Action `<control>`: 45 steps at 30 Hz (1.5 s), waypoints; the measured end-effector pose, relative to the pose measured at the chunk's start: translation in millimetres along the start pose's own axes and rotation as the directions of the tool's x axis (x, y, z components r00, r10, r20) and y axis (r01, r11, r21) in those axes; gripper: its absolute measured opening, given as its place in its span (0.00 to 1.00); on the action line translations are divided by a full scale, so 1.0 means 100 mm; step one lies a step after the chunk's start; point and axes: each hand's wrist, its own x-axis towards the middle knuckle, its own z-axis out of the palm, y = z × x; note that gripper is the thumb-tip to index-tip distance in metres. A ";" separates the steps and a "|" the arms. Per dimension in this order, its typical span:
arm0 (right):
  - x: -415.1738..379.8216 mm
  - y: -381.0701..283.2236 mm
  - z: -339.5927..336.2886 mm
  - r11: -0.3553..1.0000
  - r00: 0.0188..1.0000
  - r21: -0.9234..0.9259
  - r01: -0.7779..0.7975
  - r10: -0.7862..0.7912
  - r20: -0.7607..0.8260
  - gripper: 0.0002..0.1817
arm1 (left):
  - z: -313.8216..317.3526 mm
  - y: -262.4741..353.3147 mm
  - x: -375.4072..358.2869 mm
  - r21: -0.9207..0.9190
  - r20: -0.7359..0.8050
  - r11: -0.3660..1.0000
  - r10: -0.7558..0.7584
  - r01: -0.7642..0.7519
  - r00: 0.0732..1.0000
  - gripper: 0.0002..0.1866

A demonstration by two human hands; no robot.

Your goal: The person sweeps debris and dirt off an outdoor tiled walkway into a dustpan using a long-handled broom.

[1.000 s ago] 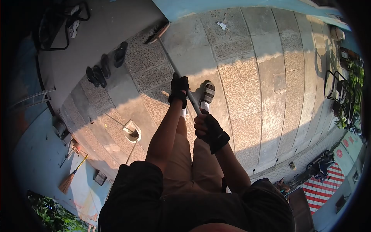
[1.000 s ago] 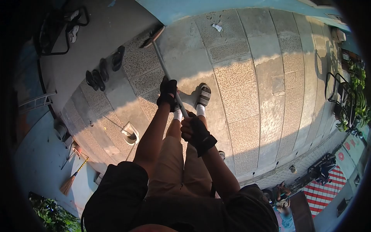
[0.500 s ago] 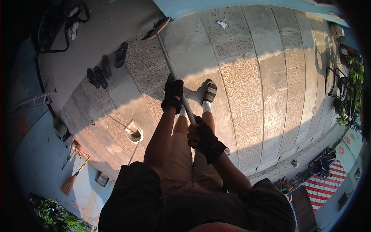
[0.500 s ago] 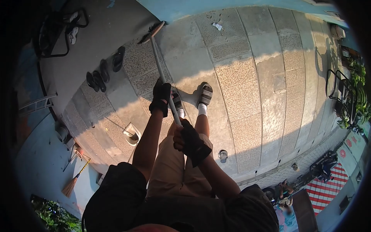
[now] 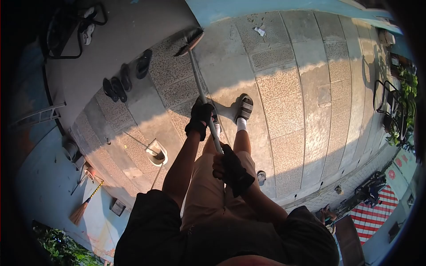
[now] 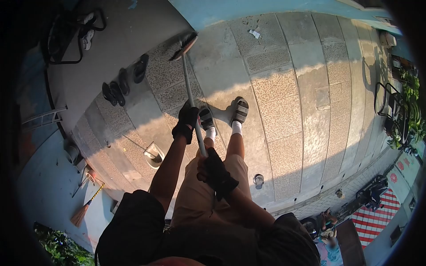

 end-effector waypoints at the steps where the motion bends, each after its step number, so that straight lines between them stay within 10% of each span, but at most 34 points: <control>1: -0.06 0.02 0.03 0.996 0.998 -0.095 0.004 -0.010 -0.061 0.15 | -0.02 0.01 -0.09 -0.024 -0.031 0.999 0.022 -0.023 0.999 0.18; 4: 0.01 -0.02 0.15 0.981 0.996 -0.195 0.015 -0.032 -0.086 0.13 | -0.13 0.13 -0.18 -0.050 -0.121 0.997 0.054 -0.061 0.991 0.27; 10: 1.01 -0.52 0.35 0.993 0.983 -0.052 0.107 -0.098 0.157 0.11 | -0.29 0.60 0.85 -0.059 -0.150 0.983 0.164 -0.174 0.975 0.08; 16: 1.16 -0.34 0.54 0.971 0.965 0.027 0.237 -0.238 0.105 0.09 | -0.38 0.65 1.24 0.630 0.062 0.777 -0.058 0.006 0.996 0.08; 22: 0.61 0.28 0.19 0.996 0.995 -0.083 -0.015 0.006 -0.100 0.19 | -0.48 0.11 -0.05 0.309 0.185 0.946 0.043 -0.099 0.982 0.11; 27: 0.31 0.44 -0.17 0.981 0.992 -0.148 0.124 -0.126 -0.006 0.07 | -0.41 0.06 -0.35 0.082 0.020 0.997 0.011 -0.013 1.000 0.10; 30: 0.25 0.22 -0.04 0.412 0.914 -0.900 0.142 -0.403 -0.040 0.25 | -0.33 0.02 -0.16 -0.104 -0.084 0.995 -0.013 0.005 0.996 0.10; 33: 0.31 -0.03 0.04 0.326 0.903 -0.932 0.160 -0.430 0.005 0.25 | -0.27 0.23 0.04 -0.064 -0.090 0.996 0.055 -0.061 0.994 0.11; 36: 0.68 -0.38 -0.06 0.738 0.968 -0.636 0.225 -0.247 0.056 0.28 | -0.22 0.20 0.49 0.045 -0.071 0.981 0.194 -0.191 0.978 0.13; 37: 0.79 -0.40 0.07 0.443 0.912 -0.851 0.282 -0.398 0.096 0.26 | -0.20 0.13 0.75 0.042 -0.067 0.981 0.191 -0.188 0.979 0.13; 39: 0.99 -0.50 0.31 0.794 0.939 -0.529 0.301 -0.344 0.018 0.20 | -0.19 0.08 1.10 0.324 -0.013 0.944 0.072 -0.064 0.997 0.16; 43: 1.14 -0.38 0.15 0.940 0.979 -0.277 0.198 -0.201 0.016 0.15 | -0.21 0.07 1.05 0.651 0.023 0.755 0.077 -0.073 0.997 0.09; 45: 0.90 -0.18 0.10 0.949 0.986 -0.269 0.162 -0.165 0.012 0.14 | -0.29 -0.07 0.78 0.510 0.099 0.860 -0.042 -0.014 0.994 0.10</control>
